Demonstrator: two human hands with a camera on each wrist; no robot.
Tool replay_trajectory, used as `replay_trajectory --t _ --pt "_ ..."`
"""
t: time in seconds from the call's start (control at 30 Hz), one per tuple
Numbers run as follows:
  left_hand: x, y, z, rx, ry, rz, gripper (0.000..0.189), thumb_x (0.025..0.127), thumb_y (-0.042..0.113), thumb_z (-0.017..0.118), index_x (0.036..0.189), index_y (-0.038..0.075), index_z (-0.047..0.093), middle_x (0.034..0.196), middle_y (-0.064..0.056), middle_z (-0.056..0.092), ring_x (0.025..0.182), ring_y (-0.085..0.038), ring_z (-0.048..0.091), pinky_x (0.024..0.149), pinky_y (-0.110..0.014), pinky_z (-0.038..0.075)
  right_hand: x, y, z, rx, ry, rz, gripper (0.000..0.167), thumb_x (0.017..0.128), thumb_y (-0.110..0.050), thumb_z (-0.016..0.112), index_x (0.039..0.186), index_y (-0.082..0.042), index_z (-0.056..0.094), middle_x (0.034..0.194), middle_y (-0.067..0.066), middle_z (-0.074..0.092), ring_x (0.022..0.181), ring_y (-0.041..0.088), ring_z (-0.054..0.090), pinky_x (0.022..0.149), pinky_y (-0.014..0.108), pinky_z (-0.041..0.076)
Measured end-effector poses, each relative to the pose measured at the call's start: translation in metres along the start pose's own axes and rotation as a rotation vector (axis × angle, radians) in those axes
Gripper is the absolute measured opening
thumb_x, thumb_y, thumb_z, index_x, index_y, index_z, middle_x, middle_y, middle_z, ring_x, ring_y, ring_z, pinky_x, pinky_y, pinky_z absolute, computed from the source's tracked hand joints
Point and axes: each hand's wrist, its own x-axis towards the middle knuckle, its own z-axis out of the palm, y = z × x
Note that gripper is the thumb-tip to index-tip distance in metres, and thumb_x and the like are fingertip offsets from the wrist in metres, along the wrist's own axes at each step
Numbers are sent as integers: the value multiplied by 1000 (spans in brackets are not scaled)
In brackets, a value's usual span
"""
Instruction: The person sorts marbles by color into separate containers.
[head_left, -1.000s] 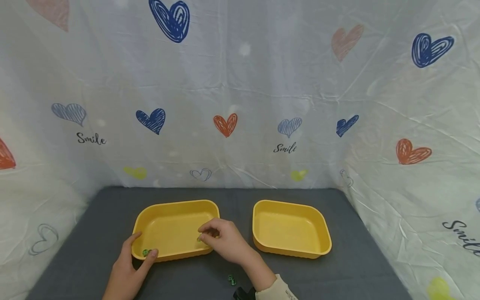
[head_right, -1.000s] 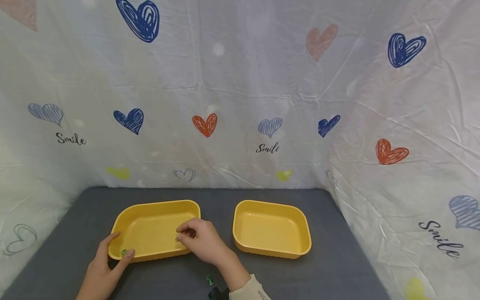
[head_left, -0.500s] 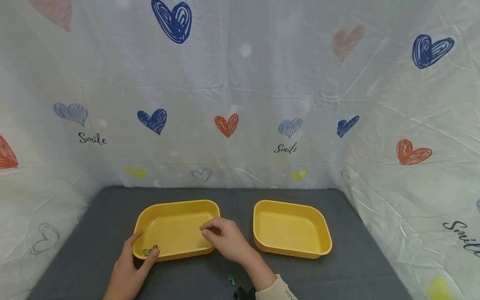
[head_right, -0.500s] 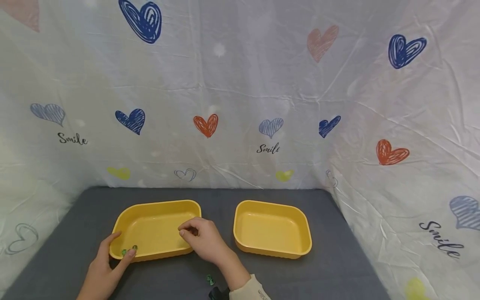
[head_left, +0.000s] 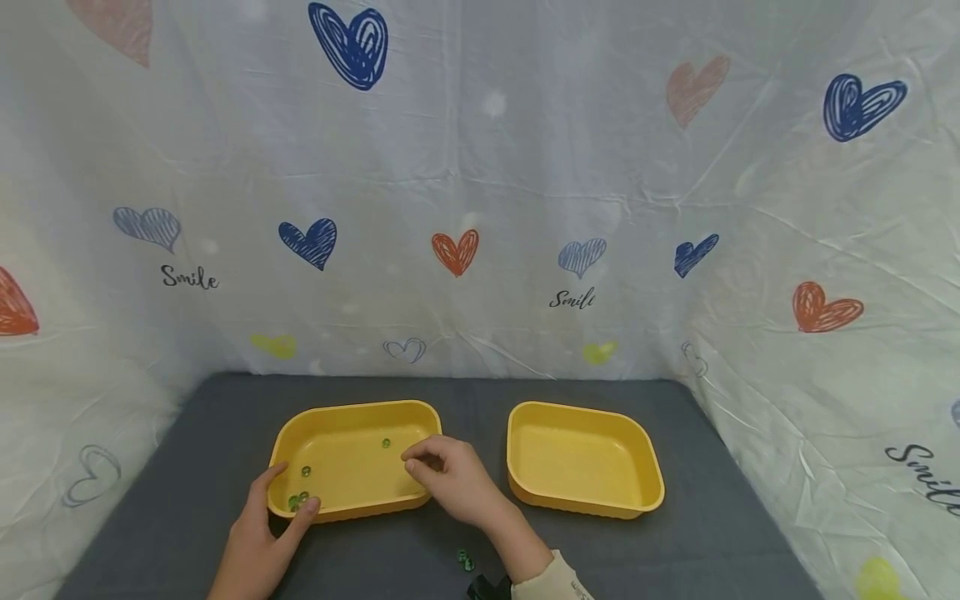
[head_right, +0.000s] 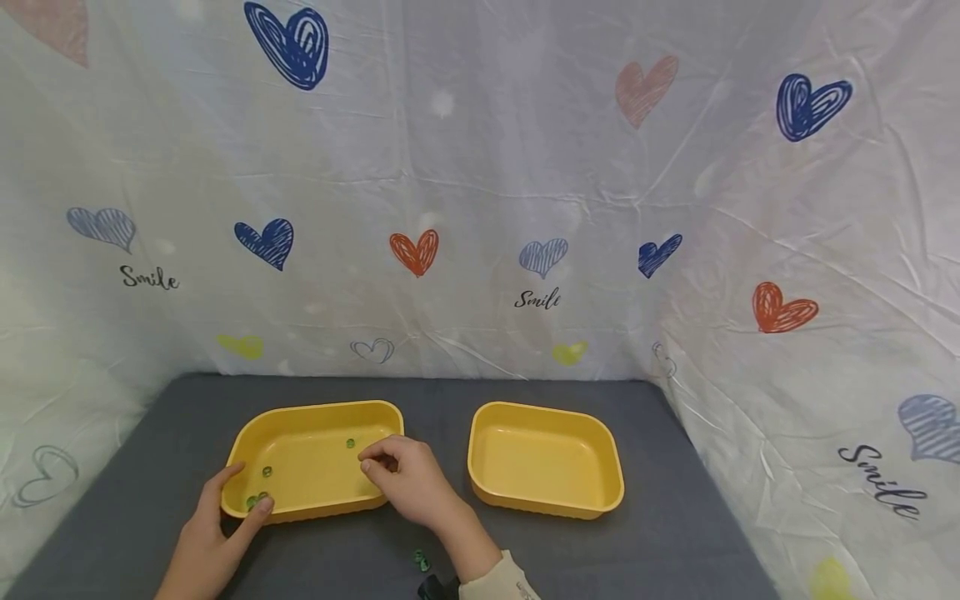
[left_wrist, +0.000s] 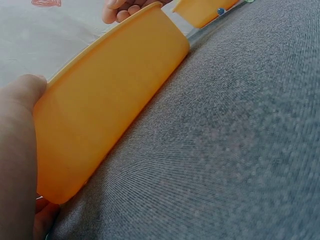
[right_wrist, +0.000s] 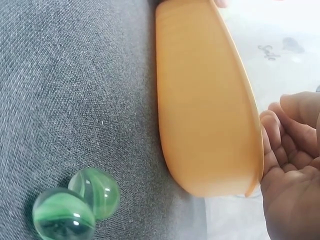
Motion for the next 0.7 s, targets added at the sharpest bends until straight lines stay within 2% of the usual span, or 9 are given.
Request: replay_trajectory --t 0.7 --pt "0 1 1 21 3 -8 111 104 72 60 172 1 9 172 -41 19 153 -63 28 118 -78 30 -3 -3 -2 13 4 -10 21 107 -22 75 119 -6 81 108 -9 75 94 5 68 86 25 58"
